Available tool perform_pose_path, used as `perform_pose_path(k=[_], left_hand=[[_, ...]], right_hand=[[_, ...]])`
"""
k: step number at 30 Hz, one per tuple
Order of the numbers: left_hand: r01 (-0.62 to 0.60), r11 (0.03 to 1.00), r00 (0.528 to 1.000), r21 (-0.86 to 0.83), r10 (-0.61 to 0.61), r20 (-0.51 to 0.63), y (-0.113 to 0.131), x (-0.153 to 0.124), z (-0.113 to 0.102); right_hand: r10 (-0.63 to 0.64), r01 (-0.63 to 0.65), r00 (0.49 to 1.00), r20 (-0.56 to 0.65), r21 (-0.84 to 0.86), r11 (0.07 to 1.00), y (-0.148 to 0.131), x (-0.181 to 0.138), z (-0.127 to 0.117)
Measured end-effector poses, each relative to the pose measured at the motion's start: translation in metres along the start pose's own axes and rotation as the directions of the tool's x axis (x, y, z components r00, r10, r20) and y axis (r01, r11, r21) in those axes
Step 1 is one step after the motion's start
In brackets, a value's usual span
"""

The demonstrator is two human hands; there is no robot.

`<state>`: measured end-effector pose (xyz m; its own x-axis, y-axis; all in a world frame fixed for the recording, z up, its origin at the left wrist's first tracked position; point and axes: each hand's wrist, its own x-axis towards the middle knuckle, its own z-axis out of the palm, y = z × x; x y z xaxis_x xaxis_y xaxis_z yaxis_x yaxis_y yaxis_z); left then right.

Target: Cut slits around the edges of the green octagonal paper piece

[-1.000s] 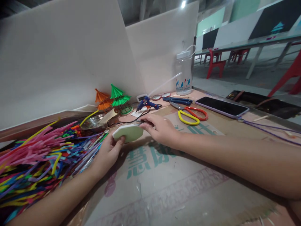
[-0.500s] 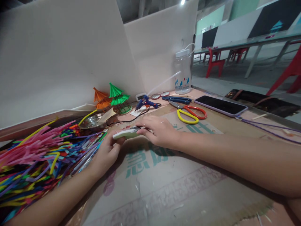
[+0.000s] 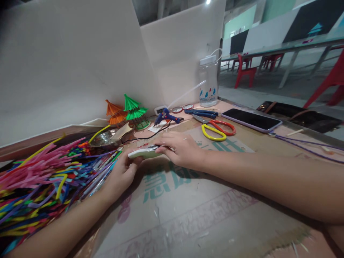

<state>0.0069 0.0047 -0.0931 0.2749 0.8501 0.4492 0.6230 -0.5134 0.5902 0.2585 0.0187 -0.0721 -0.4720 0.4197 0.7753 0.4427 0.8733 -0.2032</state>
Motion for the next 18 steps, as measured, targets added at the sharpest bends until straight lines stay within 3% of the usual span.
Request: perform_pose_path(k=[13, 18], left_hand=[[0.007, 0.997, 1.000, 0.071, -0.005, -0.028, 0.001, 0.002, -0.001], [-0.005, 0.996, 0.999, 0.085, 0.001, 0.037, 0.011, 0.001, -0.003]], right_hand=[[0.094, -0.094, 0.996, -0.002, 0.029, 0.995, 0.003, -0.001, 0.002], [0.069, -0.069, 0.997, 0.018, 0.017, 0.997, -0.004, -0.001, 0.001]])
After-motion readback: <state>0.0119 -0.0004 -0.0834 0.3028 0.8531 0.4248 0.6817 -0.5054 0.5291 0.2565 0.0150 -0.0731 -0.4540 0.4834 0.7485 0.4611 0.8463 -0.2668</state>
